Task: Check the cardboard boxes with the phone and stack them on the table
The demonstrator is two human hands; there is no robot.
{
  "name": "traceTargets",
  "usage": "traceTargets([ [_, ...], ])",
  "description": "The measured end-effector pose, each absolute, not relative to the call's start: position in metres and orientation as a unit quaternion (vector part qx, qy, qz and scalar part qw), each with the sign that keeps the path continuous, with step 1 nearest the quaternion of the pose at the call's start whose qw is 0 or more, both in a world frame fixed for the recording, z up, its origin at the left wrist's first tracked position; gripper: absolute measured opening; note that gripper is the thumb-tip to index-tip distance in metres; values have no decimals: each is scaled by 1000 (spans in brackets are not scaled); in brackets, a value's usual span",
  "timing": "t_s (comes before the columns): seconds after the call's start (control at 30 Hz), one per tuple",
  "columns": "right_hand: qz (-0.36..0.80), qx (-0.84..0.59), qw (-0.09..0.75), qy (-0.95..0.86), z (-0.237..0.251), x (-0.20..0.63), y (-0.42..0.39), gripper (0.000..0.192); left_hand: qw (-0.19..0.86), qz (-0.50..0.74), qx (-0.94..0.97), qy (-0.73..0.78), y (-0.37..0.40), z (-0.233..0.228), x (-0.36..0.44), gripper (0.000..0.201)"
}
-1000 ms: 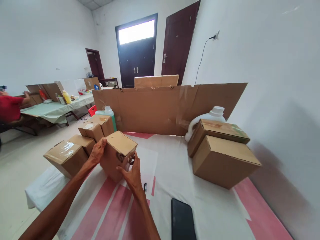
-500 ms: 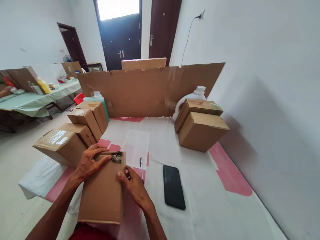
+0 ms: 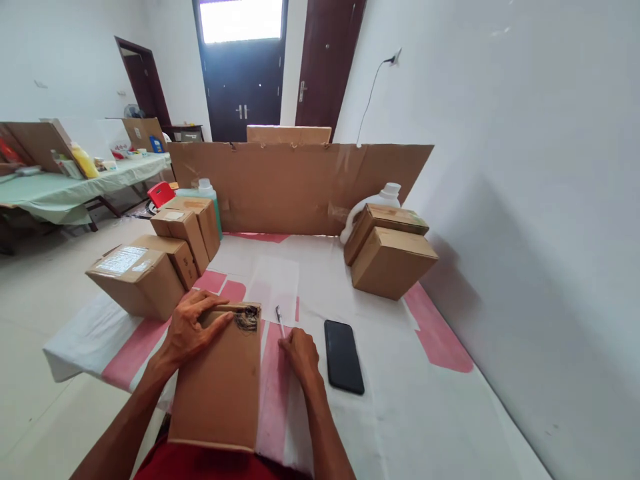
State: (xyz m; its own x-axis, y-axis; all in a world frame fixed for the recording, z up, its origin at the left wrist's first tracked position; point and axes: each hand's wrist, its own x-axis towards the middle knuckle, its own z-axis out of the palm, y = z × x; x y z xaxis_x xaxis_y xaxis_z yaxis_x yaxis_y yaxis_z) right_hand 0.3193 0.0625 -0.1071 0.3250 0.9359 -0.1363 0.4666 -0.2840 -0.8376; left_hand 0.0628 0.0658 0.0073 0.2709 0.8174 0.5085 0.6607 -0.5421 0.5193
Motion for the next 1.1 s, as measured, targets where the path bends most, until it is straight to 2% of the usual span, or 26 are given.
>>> traceTargets([
  [0.2,342,-643,549,-410,-65,316,43,38,86,389,793,461,60,7,64,20],
  [0.3,369,-532,670,-363,-29,304,27,33,77,391,796,457,60,6,65,20],
  [0.4,394,-431,727,-363,-5,284,13,25,76,391,794,458,59,6,66,19],
  [0.57,344,-449,684,-460,-2,262,5,13,69,392,794,459,56,5,66,18],
  [0.77,332,-483,646,-489,-6,263,0,19,70,392,795,458,55,5,66,18],
  [0.93,349,-505,667,-421,-7,299,5,25,71,391,798,454,54,6,66,18],
  [1.0,318,-591,598,-439,-16,320,15,27,67,393,802,445,53,6,66,18],
  [1.1,278,-693,436,-502,-45,340,27,26,58,402,806,431,54,6,65,18],
])
